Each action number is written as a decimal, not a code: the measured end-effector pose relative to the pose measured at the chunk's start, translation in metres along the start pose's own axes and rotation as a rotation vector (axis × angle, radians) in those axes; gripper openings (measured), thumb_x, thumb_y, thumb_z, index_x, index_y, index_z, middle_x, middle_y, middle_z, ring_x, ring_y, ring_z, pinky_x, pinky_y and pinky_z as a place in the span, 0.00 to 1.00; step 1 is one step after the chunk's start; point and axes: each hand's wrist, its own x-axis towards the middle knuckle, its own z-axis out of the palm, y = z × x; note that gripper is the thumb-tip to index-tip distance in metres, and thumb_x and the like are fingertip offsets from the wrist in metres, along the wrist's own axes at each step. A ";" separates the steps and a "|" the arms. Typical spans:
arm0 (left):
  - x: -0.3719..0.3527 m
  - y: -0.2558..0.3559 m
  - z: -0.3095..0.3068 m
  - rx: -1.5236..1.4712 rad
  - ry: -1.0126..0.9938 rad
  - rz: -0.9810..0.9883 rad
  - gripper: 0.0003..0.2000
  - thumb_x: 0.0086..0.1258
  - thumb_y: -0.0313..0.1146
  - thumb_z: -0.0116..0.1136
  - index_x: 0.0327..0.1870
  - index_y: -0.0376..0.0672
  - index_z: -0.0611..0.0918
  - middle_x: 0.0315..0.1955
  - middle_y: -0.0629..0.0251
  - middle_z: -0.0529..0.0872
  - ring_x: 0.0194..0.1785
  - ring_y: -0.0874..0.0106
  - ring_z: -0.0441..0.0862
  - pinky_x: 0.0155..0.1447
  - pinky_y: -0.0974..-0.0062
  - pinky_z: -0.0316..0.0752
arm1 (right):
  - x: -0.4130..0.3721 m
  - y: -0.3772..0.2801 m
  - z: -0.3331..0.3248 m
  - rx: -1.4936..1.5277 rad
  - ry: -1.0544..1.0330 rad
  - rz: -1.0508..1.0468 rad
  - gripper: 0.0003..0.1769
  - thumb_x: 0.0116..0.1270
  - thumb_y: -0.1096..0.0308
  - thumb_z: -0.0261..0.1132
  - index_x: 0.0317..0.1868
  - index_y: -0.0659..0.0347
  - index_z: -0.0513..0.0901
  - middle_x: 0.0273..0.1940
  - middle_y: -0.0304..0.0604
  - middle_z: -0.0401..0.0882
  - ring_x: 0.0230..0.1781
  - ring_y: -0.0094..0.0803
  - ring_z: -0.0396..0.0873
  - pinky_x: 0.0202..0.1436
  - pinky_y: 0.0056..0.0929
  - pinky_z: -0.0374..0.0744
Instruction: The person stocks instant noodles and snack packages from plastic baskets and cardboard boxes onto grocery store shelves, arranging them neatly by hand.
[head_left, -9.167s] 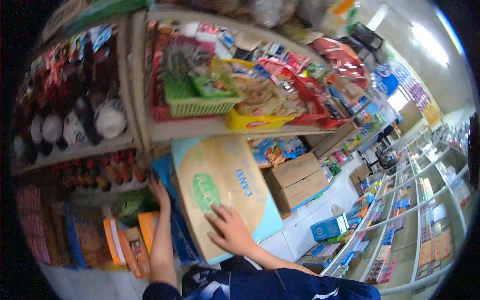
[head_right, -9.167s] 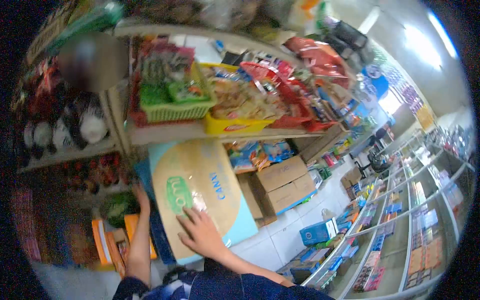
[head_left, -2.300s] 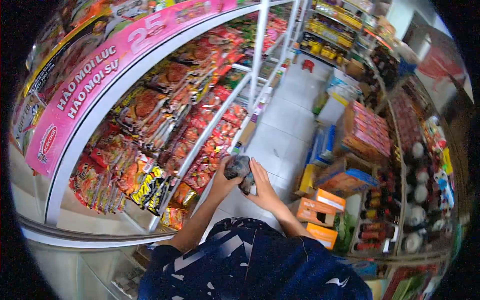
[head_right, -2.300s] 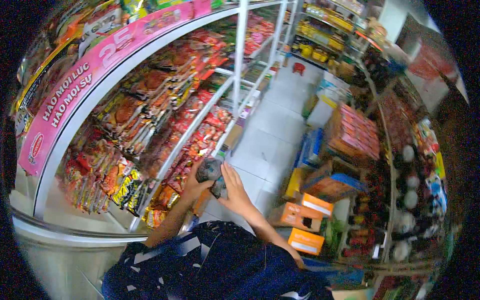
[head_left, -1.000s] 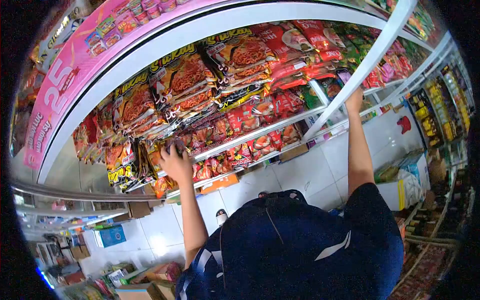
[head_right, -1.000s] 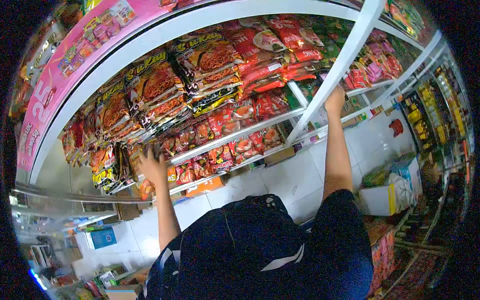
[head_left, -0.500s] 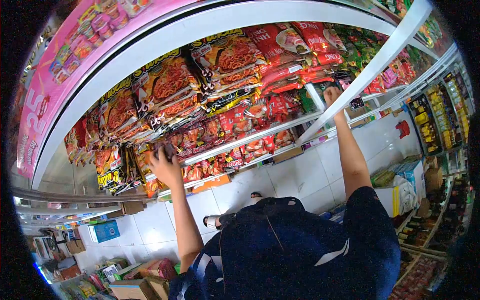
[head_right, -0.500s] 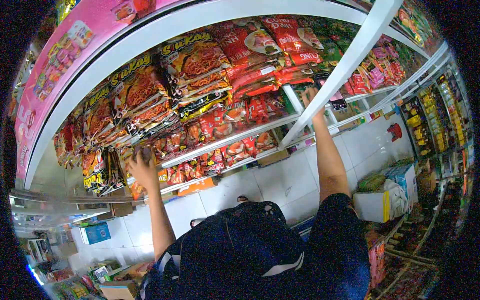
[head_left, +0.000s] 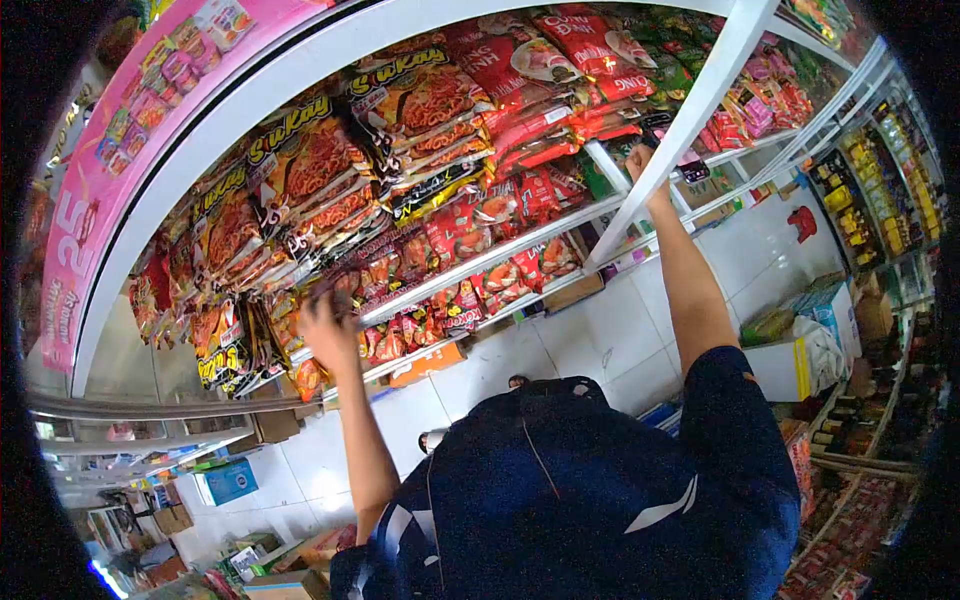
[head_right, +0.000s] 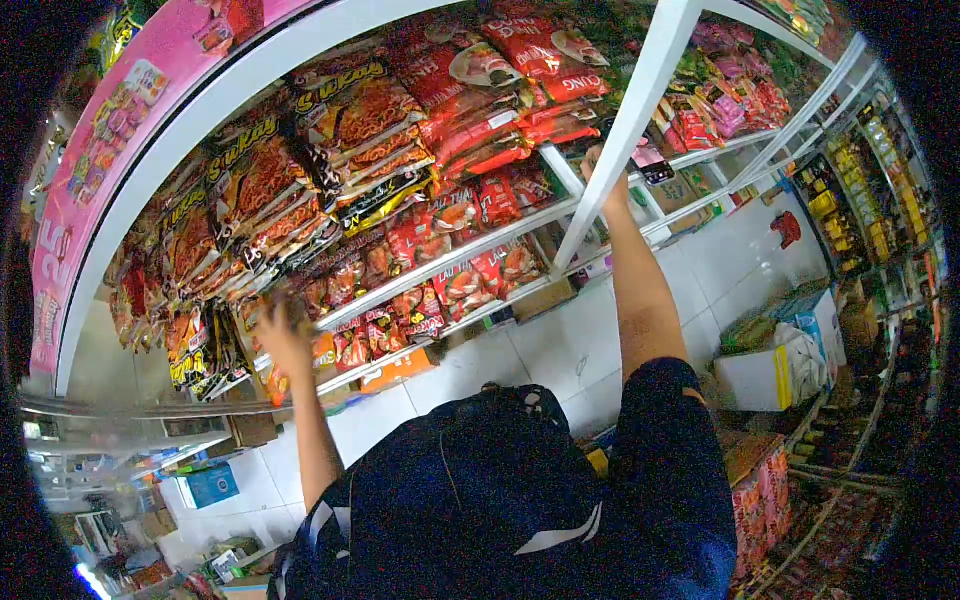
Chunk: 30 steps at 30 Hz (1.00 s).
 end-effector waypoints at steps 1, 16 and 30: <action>-0.001 -0.012 -0.008 0.053 -0.004 -0.091 0.26 0.42 0.28 0.63 0.49 0.46 0.77 0.53 0.52 0.70 0.53 0.52 0.66 0.56 0.59 0.65 | 0.001 -0.001 -0.002 -0.032 -0.051 0.048 0.09 0.52 0.66 0.61 0.33 0.55 0.72 0.27 0.47 0.70 0.32 0.43 0.72 0.37 0.37 0.70; 0.012 0.125 0.041 -0.718 -0.244 0.211 0.19 0.68 0.43 0.40 0.55 0.44 0.72 0.57 0.53 0.68 0.62 0.57 0.60 0.62 0.64 0.54 | -0.127 -0.171 -0.008 0.683 0.152 0.551 0.07 0.57 0.74 0.56 0.37 0.62 0.75 0.34 0.40 0.74 0.35 0.24 0.72 0.42 0.22 0.71; 0.008 -0.006 0.033 -0.068 -0.104 0.193 0.23 0.62 0.45 0.49 0.55 0.43 0.72 0.54 0.57 0.73 0.57 0.60 0.68 0.60 0.60 0.60 | -0.064 -0.167 0.021 -0.001 0.030 -0.224 0.08 0.42 0.72 0.63 0.27 0.58 0.76 0.30 0.45 0.75 0.36 0.45 0.73 0.39 0.41 0.73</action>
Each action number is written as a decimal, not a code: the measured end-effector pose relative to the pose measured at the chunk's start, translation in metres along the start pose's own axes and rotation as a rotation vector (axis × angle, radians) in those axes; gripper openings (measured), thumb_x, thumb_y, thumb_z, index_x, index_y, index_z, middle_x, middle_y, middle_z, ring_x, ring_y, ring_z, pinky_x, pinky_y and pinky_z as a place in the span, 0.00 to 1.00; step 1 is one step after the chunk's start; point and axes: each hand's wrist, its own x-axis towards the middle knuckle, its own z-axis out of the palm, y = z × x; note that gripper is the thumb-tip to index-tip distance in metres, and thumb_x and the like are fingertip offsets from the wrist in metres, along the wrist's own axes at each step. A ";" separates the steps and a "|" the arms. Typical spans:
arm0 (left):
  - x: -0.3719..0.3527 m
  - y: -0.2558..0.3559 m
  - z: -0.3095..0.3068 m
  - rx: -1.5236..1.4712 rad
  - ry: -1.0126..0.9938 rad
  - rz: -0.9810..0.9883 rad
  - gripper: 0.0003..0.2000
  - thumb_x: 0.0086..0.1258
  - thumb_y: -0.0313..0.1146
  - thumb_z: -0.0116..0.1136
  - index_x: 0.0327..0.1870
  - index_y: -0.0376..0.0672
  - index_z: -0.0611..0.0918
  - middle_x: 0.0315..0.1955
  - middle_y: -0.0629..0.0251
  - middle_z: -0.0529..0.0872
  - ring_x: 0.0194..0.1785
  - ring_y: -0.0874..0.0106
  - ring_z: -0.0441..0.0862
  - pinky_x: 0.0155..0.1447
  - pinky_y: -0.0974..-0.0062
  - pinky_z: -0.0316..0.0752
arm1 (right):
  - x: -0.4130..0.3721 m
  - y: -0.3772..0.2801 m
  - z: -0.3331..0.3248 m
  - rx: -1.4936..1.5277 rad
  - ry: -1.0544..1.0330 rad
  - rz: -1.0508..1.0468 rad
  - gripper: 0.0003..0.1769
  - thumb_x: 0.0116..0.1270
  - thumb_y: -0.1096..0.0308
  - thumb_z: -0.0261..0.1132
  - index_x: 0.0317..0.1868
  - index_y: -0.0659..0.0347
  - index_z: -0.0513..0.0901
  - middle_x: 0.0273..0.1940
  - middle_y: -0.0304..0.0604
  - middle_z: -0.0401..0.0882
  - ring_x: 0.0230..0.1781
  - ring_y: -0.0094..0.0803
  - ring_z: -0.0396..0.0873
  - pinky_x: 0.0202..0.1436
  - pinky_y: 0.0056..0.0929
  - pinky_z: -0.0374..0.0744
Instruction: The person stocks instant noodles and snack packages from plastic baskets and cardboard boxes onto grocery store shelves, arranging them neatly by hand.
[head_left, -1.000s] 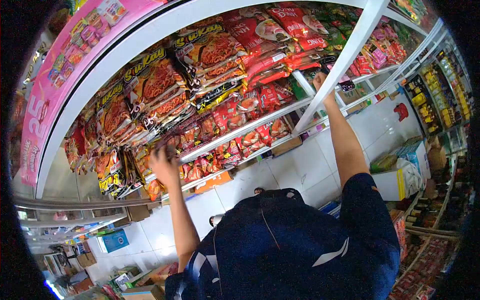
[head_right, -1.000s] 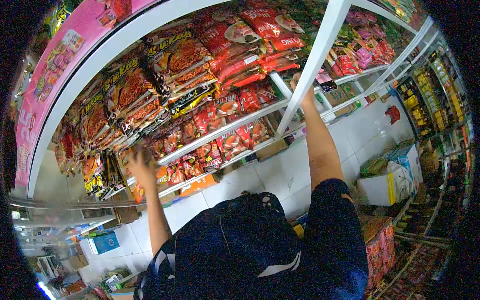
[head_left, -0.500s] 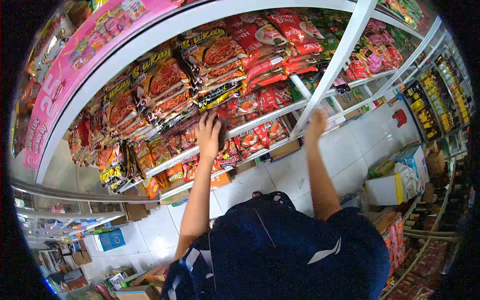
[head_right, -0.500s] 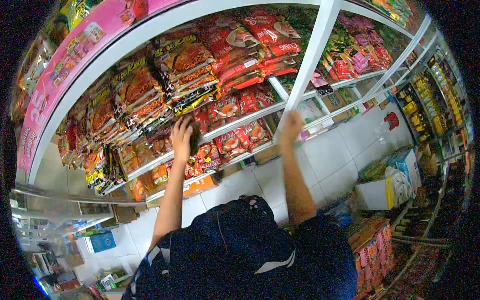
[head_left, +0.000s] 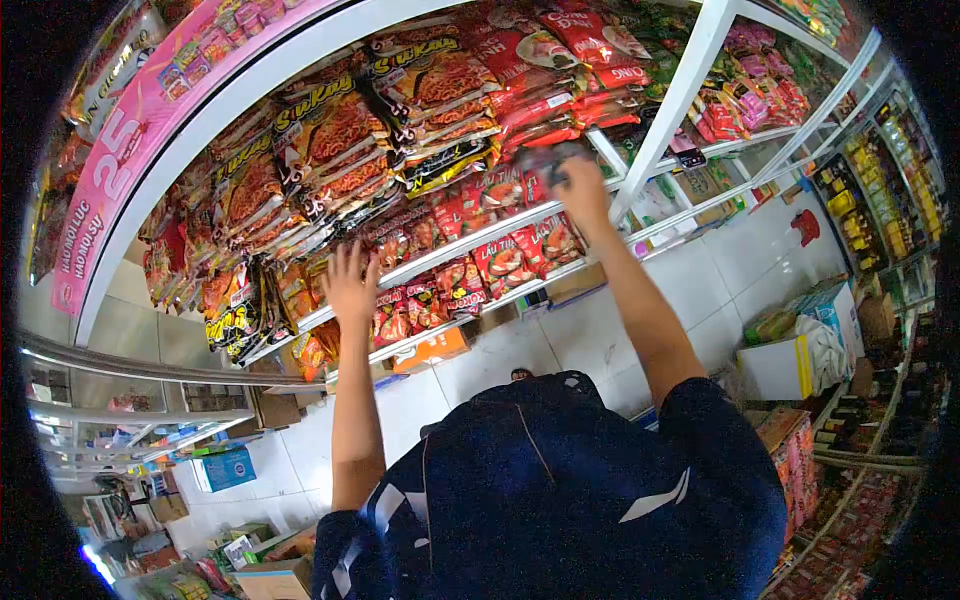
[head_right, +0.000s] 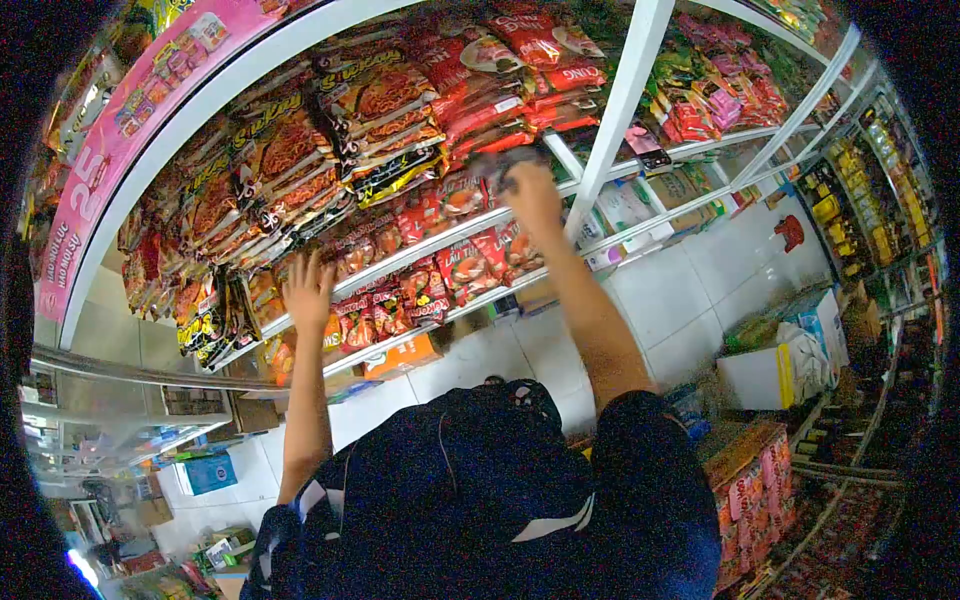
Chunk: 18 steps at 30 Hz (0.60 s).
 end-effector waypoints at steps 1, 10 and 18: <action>-0.008 -0.018 -0.002 0.074 0.030 0.039 0.23 0.63 0.47 0.48 0.56 0.46 0.71 0.56 0.59 0.72 0.59 0.61 0.67 0.61 0.59 0.58 | 0.006 0.013 -0.011 -0.018 -0.036 0.150 0.08 0.42 0.70 0.64 0.25 0.58 0.75 0.29 0.46 0.75 0.35 0.45 0.73 0.40 0.41 0.72; -0.019 -0.037 0.017 0.135 0.189 0.053 0.20 0.62 0.42 0.43 0.53 0.48 0.75 0.55 0.63 0.74 0.59 0.62 0.69 0.63 0.60 0.57 | -0.020 -0.113 0.052 0.038 -0.101 -0.063 0.16 0.44 0.59 0.69 0.22 0.58 0.72 0.25 0.43 0.74 0.33 0.43 0.71 0.40 0.42 0.70; -0.018 -0.039 0.017 0.115 0.204 0.061 0.18 0.61 0.40 0.45 0.51 0.47 0.77 0.54 0.63 0.75 0.58 0.62 0.70 0.62 0.59 0.59 | 0.012 0.012 0.003 -0.160 -0.121 0.002 0.15 0.44 0.65 0.63 0.36 0.58 0.82 0.35 0.43 0.76 0.41 0.40 0.72 0.44 0.38 0.73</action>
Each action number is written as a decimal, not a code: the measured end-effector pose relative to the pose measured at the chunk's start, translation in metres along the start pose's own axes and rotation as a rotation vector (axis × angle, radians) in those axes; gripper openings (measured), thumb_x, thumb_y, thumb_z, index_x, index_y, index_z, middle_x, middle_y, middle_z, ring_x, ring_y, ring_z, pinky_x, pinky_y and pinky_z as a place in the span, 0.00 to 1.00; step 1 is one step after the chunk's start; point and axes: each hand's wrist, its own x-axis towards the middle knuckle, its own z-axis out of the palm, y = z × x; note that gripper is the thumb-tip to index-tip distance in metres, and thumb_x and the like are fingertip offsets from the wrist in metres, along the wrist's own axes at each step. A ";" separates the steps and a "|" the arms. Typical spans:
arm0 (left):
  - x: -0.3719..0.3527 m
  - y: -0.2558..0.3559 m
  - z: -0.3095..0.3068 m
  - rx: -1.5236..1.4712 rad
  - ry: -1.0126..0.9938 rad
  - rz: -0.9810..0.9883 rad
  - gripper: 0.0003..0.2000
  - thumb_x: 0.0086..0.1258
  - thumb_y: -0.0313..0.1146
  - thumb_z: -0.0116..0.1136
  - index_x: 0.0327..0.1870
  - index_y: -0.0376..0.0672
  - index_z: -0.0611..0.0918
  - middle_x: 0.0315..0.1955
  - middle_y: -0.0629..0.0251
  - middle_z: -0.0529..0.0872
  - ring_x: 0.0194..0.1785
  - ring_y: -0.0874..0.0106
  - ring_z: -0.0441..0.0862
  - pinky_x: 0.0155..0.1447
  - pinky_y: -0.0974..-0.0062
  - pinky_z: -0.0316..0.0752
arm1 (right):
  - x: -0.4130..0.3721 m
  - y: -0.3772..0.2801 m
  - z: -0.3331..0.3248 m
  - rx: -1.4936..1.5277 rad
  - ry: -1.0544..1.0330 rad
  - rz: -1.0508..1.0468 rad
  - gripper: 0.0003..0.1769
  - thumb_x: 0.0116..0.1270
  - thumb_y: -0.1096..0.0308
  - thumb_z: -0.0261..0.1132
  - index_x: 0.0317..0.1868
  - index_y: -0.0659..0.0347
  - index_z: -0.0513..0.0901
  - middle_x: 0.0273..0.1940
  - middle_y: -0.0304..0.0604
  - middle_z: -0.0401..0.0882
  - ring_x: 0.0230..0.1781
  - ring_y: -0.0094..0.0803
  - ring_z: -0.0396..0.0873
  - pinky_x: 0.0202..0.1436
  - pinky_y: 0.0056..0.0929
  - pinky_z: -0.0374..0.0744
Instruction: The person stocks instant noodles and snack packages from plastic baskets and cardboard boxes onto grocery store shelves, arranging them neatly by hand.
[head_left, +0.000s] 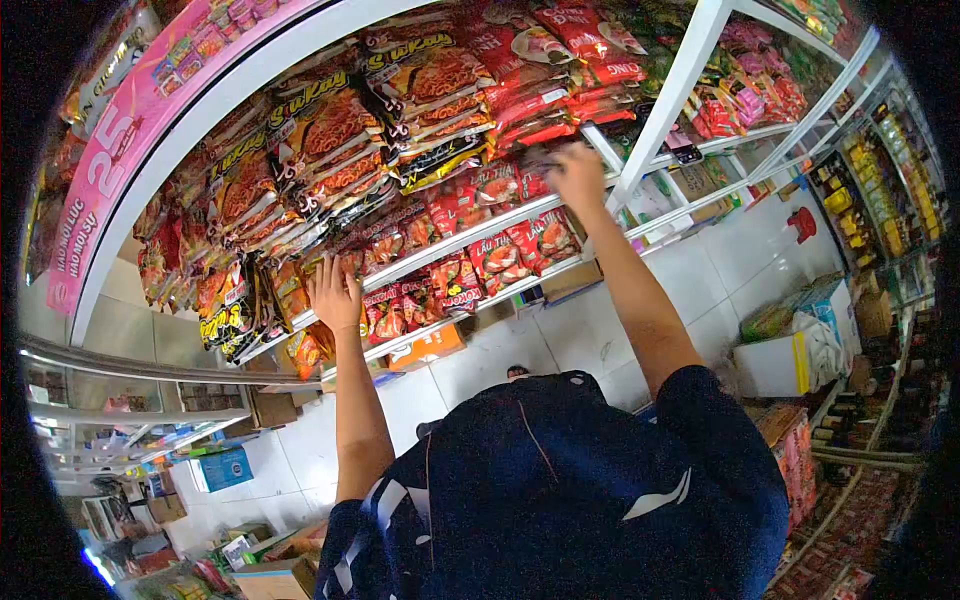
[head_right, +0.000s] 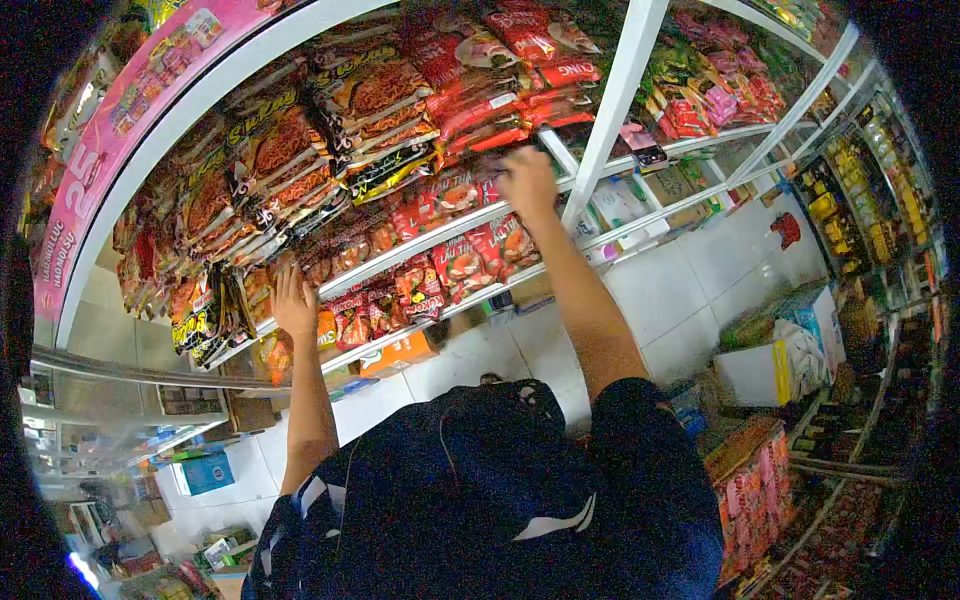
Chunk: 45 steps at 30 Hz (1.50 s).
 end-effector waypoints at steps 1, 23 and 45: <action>0.000 0.001 0.000 -0.003 0.001 -0.010 0.18 0.61 0.40 0.45 0.51 0.47 0.77 0.54 0.63 0.75 0.58 0.62 0.70 0.62 0.59 0.59 | 0.000 0.010 -0.004 -0.030 0.080 0.122 0.15 0.43 0.63 0.64 0.34 0.58 0.82 0.36 0.44 0.75 0.40 0.42 0.72 0.43 0.39 0.72; 0.003 0.013 -0.015 -0.107 -0.022 -0.062 0.18 0.65 0.41 0.44 0.52 0.46 0.76 0.55 0.60 0.74 0.60 0.61 0.68 0.64 0.59 0.56 | -0.006 -0.076 0.032 -0.011 -0.057 -0.017 0.16 0.41 0.53 0.69 0.26 0.55 0.81 0.31 0.42 0.77 0.35 0.42 0.74 0.37 0.41 0.73; 0.001 0.009 -0.006 -0.039 0.058 -0.013 0.17 0.61 0.36 0.44 0.49 0.45 0.78 0.51 0.59 0.77 0.56 0.62 0.72 0.60 0.58 0.61 | -0.029 -0.166 0.052 0.227 -0.133 -0.242 0.13 0.45 0.53 0.64 0.25 0.53 0.81 0.32 0.36 0.76 0.37 0.38 0.73 0.35 0.38 0.74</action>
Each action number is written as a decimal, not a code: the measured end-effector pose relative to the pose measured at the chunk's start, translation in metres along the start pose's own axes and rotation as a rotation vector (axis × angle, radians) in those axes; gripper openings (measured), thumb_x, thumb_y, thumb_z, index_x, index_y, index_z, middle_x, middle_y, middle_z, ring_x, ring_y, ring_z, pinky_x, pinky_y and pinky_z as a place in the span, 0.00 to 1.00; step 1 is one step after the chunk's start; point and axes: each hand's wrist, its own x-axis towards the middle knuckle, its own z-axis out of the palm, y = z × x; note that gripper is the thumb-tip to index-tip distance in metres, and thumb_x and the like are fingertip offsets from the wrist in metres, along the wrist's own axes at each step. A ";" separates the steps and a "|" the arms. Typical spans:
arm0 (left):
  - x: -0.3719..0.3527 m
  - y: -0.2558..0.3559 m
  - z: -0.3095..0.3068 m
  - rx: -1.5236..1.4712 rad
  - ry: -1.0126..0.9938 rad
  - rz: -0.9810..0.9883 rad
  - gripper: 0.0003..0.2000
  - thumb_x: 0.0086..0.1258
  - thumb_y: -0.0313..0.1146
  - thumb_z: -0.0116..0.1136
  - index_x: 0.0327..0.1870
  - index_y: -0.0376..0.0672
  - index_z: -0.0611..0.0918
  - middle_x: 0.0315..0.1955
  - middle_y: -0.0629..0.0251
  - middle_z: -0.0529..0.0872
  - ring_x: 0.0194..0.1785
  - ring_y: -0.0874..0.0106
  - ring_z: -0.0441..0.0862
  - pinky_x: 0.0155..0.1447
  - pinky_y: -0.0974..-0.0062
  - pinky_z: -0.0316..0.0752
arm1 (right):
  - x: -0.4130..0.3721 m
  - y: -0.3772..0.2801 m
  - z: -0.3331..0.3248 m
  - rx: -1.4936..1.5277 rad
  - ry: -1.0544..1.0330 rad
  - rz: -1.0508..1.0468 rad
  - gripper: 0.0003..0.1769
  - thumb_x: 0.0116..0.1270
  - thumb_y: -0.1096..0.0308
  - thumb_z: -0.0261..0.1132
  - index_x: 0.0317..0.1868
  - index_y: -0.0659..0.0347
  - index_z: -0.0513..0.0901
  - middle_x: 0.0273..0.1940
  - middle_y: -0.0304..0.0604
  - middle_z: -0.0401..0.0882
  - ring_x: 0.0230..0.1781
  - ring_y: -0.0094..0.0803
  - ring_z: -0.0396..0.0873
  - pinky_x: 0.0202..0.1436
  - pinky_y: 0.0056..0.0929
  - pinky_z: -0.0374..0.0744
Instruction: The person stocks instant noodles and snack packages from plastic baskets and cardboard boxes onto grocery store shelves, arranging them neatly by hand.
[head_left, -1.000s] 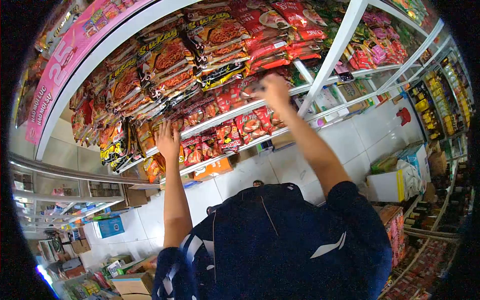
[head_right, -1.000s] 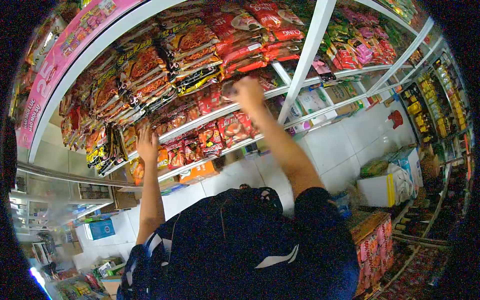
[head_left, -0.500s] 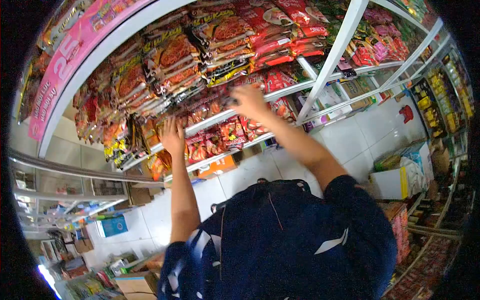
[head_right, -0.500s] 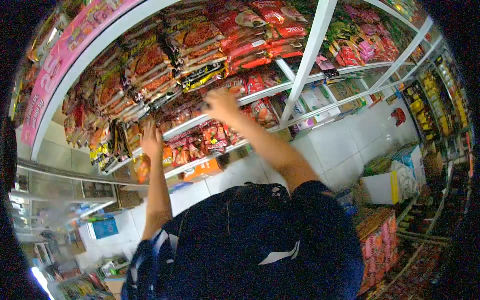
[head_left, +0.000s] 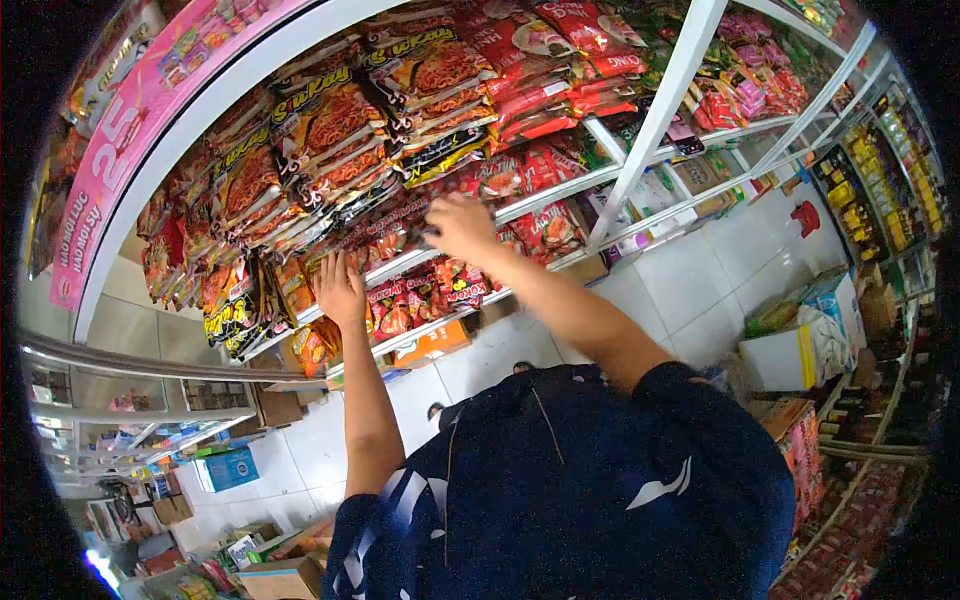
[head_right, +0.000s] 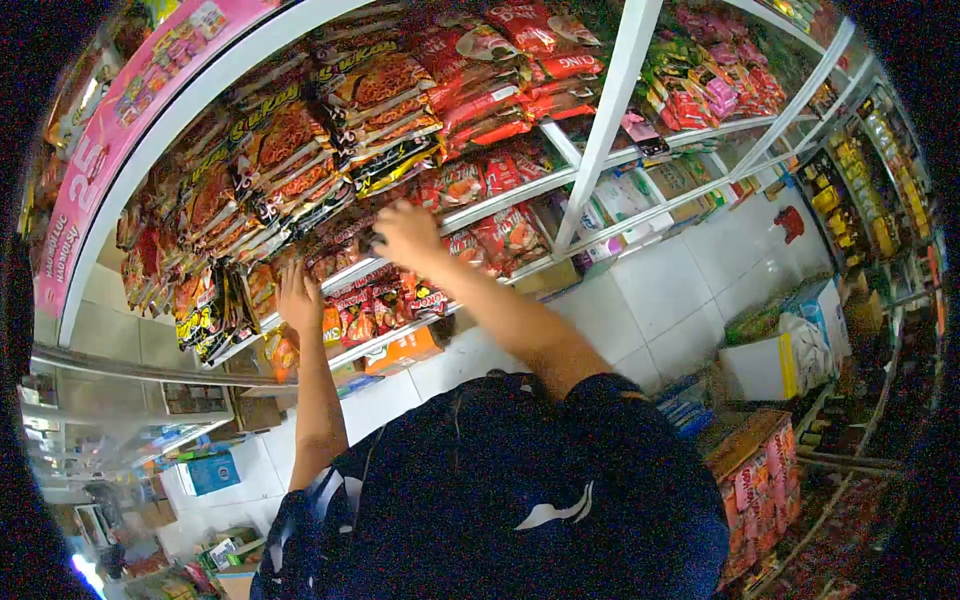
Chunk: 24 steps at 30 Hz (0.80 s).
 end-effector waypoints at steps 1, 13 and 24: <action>-0.001 -0.002 0.001 0.002 0.002 0.007 0.17 0.61 0.36 0.44 0.49 0.45 0.78 0.51 0.60 0.77 0.56 0.62 0.72 0.61 0.58 0.61 | -0.001 0.013 -0.006 0.025 -0.045 -0.012 0.13 0.45 0.53 0.64 0.26 0.52 0.81 0.33 0.35 0.76 0.39 0.37 0.73 0.35 0.38 0.73; -0.003 -0.006 0.006 -0.001 0.014 0.016 0.17 0.60 0.36 0.43 0.48 0.45 0.79 0.52 0.60 0.76 0.55 0.60 0.72 0.61 0.61 0.61 | 0.001 0.011 -0.025 -0.002 0.120 0.306 0.13 0.41 0.58 0.69 0.27 0.55 0.81 0.34 0.41 0.77 0.38 0.42 0.73 0.41 0.38 0.73; 0.002 0.001 -0.004 -0.044 -0.028 -0.067 0.16 0.62 0.37 0.44 0.47 0.44 0.79 0.52 0.58 0.76 0.56 0.59 0.71 0.63 0.61 0.59 | -0.007 0.144 -0.087 -0.141 0.247 0.423 0.13 0.40 0.59 0.69 0.22 0.58 0.80 0.27 0.46 0.76 0.30 0.43 0.75 0.34 0.39 0.73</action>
